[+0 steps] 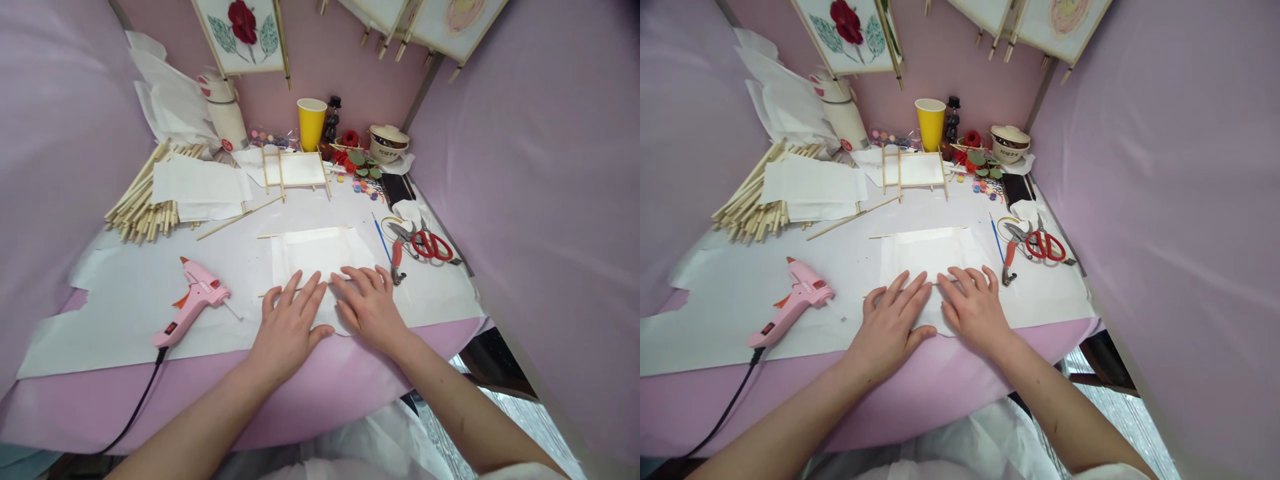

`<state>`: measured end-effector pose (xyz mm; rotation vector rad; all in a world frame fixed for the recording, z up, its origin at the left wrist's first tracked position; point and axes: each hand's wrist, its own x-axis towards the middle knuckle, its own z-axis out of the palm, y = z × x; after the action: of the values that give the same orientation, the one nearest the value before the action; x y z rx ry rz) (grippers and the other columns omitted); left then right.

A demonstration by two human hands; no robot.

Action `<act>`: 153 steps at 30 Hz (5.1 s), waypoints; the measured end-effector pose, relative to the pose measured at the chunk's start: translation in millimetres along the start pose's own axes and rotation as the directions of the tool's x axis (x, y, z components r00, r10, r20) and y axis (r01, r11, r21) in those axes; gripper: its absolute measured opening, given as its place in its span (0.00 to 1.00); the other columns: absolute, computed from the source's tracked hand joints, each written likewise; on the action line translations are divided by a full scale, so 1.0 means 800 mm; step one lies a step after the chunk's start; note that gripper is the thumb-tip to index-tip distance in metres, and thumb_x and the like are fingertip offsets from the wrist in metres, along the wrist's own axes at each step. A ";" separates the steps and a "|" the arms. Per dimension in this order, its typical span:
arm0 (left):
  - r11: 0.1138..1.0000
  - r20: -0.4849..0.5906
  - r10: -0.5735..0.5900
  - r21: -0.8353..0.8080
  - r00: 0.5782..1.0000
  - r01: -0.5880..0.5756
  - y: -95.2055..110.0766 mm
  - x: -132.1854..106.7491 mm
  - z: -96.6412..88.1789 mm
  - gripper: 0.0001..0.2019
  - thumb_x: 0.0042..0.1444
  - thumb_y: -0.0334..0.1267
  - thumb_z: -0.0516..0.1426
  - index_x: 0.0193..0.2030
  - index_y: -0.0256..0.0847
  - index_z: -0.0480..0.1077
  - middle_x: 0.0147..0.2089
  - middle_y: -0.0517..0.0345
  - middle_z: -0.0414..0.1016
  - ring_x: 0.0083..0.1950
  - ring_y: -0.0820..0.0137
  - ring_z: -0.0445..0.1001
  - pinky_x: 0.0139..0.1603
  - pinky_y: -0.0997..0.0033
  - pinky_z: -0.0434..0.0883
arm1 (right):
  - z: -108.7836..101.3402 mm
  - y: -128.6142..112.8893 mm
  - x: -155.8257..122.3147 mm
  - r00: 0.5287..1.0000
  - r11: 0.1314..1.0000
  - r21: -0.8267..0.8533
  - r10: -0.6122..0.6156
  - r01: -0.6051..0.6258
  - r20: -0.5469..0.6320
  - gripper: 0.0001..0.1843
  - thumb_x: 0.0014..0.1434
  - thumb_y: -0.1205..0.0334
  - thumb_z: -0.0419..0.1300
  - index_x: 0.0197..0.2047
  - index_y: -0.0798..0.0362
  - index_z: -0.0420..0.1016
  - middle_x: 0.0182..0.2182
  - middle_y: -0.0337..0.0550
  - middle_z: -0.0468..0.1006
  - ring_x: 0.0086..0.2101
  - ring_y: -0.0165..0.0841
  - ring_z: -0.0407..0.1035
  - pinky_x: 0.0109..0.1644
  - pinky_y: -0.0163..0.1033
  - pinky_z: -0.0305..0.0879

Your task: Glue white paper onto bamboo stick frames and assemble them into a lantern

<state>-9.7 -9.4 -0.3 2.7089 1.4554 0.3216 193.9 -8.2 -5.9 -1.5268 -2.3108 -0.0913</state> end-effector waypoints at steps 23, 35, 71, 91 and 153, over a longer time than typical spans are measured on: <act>1.000 0.031 0.003 0.031 1.000 -0.004 -0.004 -0.022 0.005 0.33 0.63 0.54 0.53 0.68 0.36 0.57 0.73 0.46 0.50 0.72 0.56 0.53 0.68 0.43 0.52 | 0.002 0.015 -0.012 0.995 0.994 -0.077 0.074 -0.079 -0.063 0.17 0.67 0.59 0.53 0.57 0.51 0.72 0.53 0.45 0.75 0.50 0.44 0.61 0.59 0.54 0.50; 0.999 -0.039 -0.041 0.033 0.998 0.042 0.005 -0.026 0.004 0.34 0.60 0.57 0.56 0.66 0.38 0.61 0.71 0.41 0.55 0.73 0.51 0.52 0.68 0.39 0.51 | -0.007 -0.008 -0.010 0.987 0.989 -0.008 0.147 -0.148 -0.059 0.12 0.66 0.64 0.54 0.50 0.55 0.74 0.45 0.48 0.76 0.46 0.41 0.64 0.52 0.47 0.57; 0.842 -0.183 0.337 -0.380 0.924 -0.383 0.008 -0.035 -0.014 0.13 0.65 0.40 0.52 0.53 0.39 0.69 0.57 0.47 0.74 0.65 0.60 0.64 0.64 0.50 0.56 | 0.017 0.049 0.098 0.999 0.999 0.032 -0.045 0.044 0.022 0.23 0.69 0.61 0.48 0.63 0.59 0.65 0.62 0.52 0.66 0.60 0.42 0.58 0.64 0.50 0.55; 0.765 -0.212 -0.628 0.012 0.749 0.644 -0.116 -0.116 -0.067 0.22 0.61 0.47 0.52 0.55 0.33 0.66 0.49 0.37 0.71 0.52 0.44 0.68 0.47 0.46 0.67 | -0.002 -0.019 0.011 0.998 0.929 0.364 -0.052 0.065 -0.046 0.14 0.68 0.64 0.53 0.54 0.50 0.71 0.53 0.48 0.74 0.55 0.40 0.65 0.59 0.52 0.64; 0.941 -0.054 -0.096 -0.331 0.994 0.073 -0.112 0.043 -0.003 0.13 0.64 0.41 0.54 0.52 0.42 0.72 0.62 0.53 0.70 0.69 0.60 0.60 0.66 0.53 0.54 | -0.002 -0.050 -0.026 0.965 0.816 0.532 0.113 -0.226 0.235 0.03 0.65 0.63 0.51 0.39 0.50 0.63 0.35 0.41 0.65 0.39 0.38 0.61 0.44 0.47 0.58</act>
<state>-64.8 68.9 -4.7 2.3851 1.3852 0.6007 165.2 -43.5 -5.6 -1.4565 -2.0522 0.7486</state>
